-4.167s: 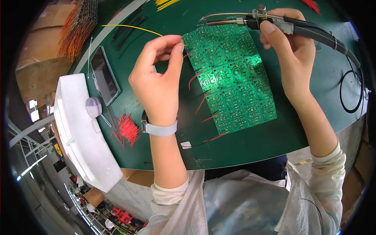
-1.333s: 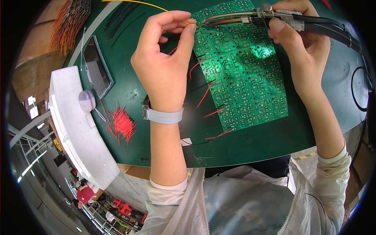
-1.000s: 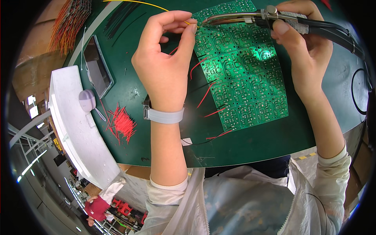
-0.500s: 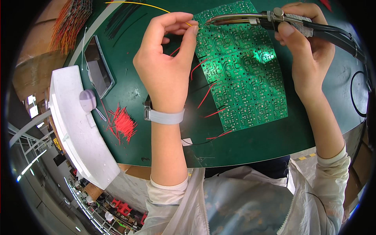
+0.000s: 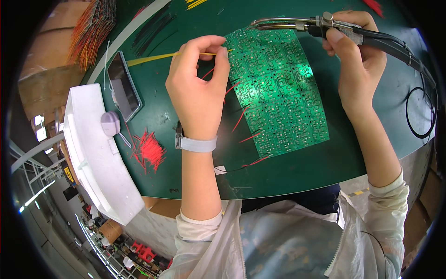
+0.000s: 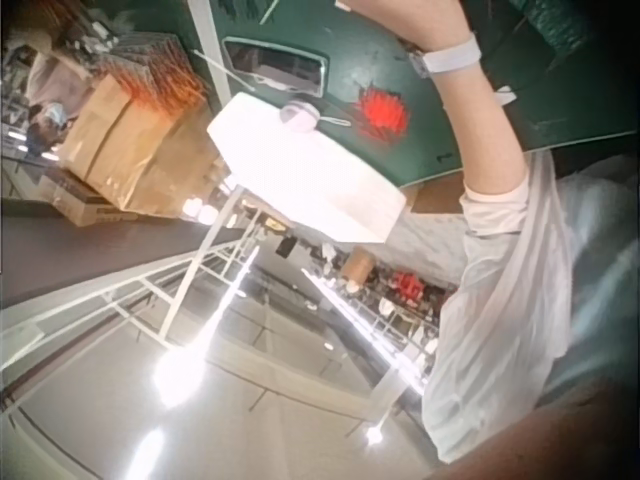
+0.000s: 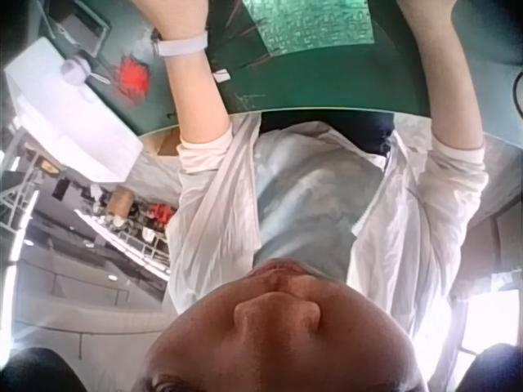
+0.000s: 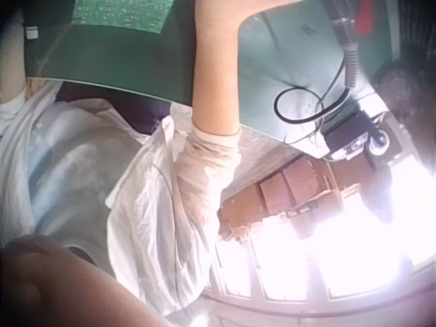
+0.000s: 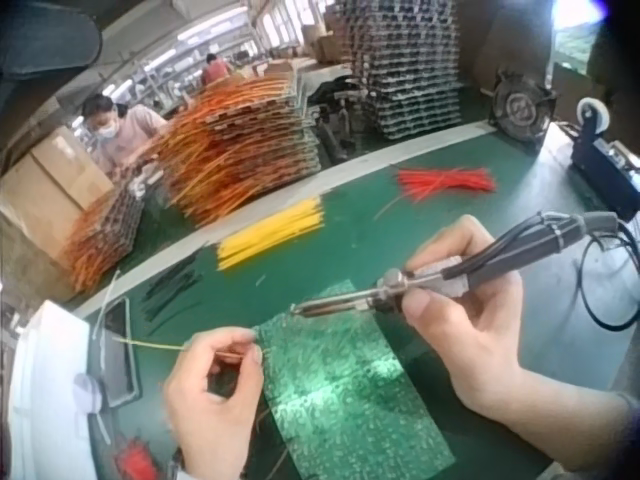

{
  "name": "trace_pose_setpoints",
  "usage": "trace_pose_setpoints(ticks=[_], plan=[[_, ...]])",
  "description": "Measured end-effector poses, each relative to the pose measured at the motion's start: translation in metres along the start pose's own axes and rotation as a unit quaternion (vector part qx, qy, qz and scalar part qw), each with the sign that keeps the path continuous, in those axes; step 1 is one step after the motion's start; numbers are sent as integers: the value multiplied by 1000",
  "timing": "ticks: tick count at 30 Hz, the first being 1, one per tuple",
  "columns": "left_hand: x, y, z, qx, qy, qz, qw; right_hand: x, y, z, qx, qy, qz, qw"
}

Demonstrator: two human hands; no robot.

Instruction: The person solders wires to a circuit board using a soldering tool, attaching red, black, and yellow wires to solder points on the board.

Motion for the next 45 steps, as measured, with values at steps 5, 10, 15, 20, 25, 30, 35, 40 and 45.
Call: trace_pose_setpoints(ticks=[5, 10, 15, 20, 25, 30, 35, 40, 45], plan=[[-2, 0, 0, 6, 16, -8, 1000, 0, 3, -2, 0, 9, 9, 1000], [-5, -2, -10, -71, -78, -14, 994, -1, 4, -5, 14, 35, 36, 999], [-40, 1, -29, -199, -86, 12, 976, -1, 9, -8, 42, 54, 53, 996], [-78, 14, -19, -48, 305, 119, 943, -2, 14, -11, 48, 117, 75, 989], [-32, 81, 19, 145, 122, -69, 980, -3, 13, -10, 40, 103, 49, 993], [52, 136, 13, 128, 89, -242, 958, -1, 13, -9, 30, 126, 66, 989], [75, 136, -4, 118, 95, -231, 961, 0, 13, -10, 38, 135, 65, 988], [78, 139, -9, 120, 68, -210, 968, 0, 12, -9, 41, 122, 65, 990], [73, 136, 2, 317, 273, -174, 891, -2, 14, -9, 25, 112, 64, 991]])
Point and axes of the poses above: each hand's wrist, its own y-axis towards the middle knuckle, its own x-axis out of the palm, z = x × y, the point moved 1 cm from there along y, towards the middle knuckle, and after that the axes turned 2 degrees about z, right-handed, at the moved point
